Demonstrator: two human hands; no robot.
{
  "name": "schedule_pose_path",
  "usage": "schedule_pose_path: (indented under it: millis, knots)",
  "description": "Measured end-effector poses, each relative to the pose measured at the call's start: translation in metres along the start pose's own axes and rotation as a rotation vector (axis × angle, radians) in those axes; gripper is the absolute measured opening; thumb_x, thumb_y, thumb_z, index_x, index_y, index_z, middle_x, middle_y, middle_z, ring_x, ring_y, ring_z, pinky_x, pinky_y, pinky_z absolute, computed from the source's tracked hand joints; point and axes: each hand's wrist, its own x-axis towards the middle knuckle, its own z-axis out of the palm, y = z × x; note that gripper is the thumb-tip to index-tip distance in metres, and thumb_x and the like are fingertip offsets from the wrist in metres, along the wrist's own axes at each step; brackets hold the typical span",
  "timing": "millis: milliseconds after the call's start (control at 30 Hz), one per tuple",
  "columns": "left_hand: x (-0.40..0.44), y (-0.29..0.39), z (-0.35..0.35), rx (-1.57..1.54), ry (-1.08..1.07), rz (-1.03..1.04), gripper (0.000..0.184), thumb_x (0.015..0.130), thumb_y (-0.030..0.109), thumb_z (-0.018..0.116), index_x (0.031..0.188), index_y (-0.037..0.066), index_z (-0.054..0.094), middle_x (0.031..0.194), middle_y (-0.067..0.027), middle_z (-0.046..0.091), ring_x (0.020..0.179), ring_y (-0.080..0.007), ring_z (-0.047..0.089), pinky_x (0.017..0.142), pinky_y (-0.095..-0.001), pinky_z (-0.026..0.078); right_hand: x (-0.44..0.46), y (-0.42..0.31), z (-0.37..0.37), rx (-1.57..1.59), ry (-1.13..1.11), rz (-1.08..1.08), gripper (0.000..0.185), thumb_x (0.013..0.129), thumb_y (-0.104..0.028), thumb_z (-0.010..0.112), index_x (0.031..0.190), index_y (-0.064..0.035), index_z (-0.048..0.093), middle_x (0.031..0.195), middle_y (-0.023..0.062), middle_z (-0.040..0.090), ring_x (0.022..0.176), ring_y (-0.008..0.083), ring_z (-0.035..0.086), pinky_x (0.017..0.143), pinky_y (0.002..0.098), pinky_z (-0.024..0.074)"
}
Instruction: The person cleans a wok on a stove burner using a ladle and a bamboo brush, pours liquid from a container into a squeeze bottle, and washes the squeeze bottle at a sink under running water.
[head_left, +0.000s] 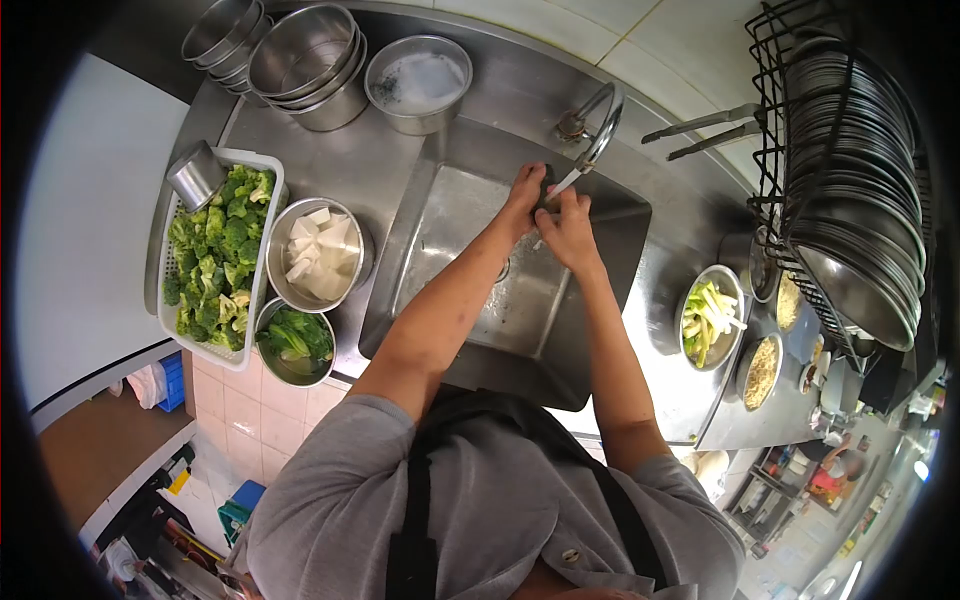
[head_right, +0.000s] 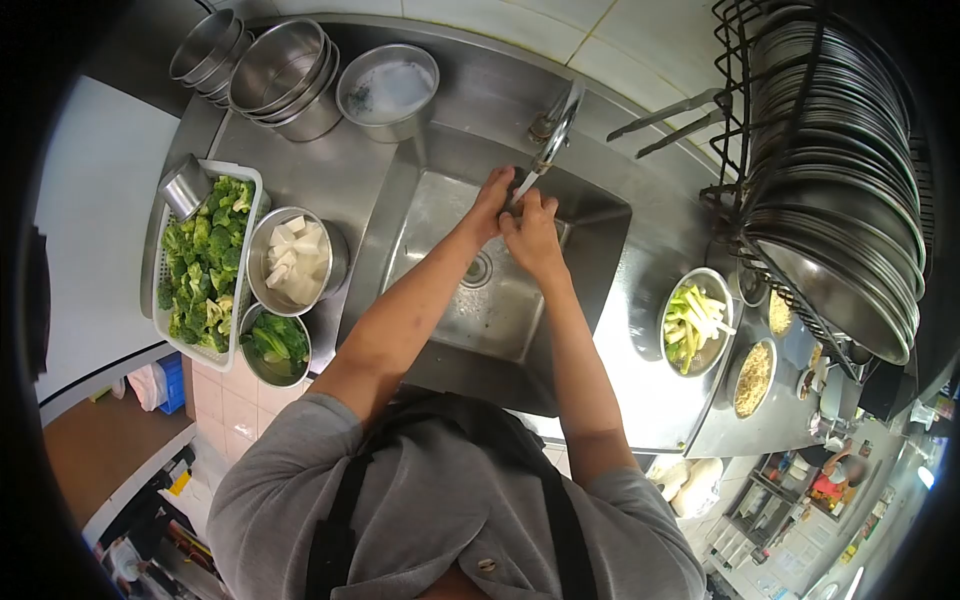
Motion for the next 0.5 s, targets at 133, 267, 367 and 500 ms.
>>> schedule_pose_path:
  millis: [133,267,367,500]
  knots:
    - [0.034,-0.038,-0.045,-0.036,-0.084,0.12,0.038,0.109,0.038,0.047,0.141,0.017,0.049,0.13,-0.011,0.059,0.113,-0.0277,0.064,0.092,-0.0454,0.058,0.046,0.03,0.024,0.115,-0.063,0.006,0.04,0.09,-0.026,0.066,0.124,-0.0044,0.069,0.118,0.0219,0.071,0.116,0.0447,0.059,0.101,0.0458,0.0486]
    - [-0.019,-0.005,-0.02,0.029,0.019,0.034,0.037,0.109,0.039,0.049,0.138,0.017,0.051,0.128,-0.011,0.061,0.11,-0.0276,0.066,0.09,-0.0451,0.059,0.096,0.063,0.046,0.151,-0.125,0.215,0.042,0.091,-0.027,0.065,0.126,-0.0055,0.07,0.117,0.0223,0.072,0.112,0.0429,0.066,0.098,0.0475,0.051]
    - [-0.002,-0.011,-0.033,-0.077,0.0,0.115,0.032,0.107,0.037,0.054,0.127,0.013,0.057,0.118,-0.0104,0.066,0.105,-0.0266,0.068,0.086,-0.0442,0.06,0.084,0.036,0.048,-0.105,-0.131,0.034,0.051,0.092,-0.029,0.063,0.135,-0.0016,0.064,0.119,0.0277,0.069,0.115,0.0441,0.065,0.101,0.047,0.0497]
    - [0.008,-0.003,-0.036,-0.083,0.035,0.153,0.032,0.102,0.039,0.066,0.11,0.008,0.061,0.098,-0.0106,0.068,0.087,-0.0248,0.07,0.075,-0.041,0.061,0.012,0.006,0.037,-0.32,-0.111,-0.029,0.069,0.09,-0.03,0.067,0.149,0.003,0.05,0.121,0.0294,0.068,0.113,0.0409,0.067,0.1,0.0448,0.0512]
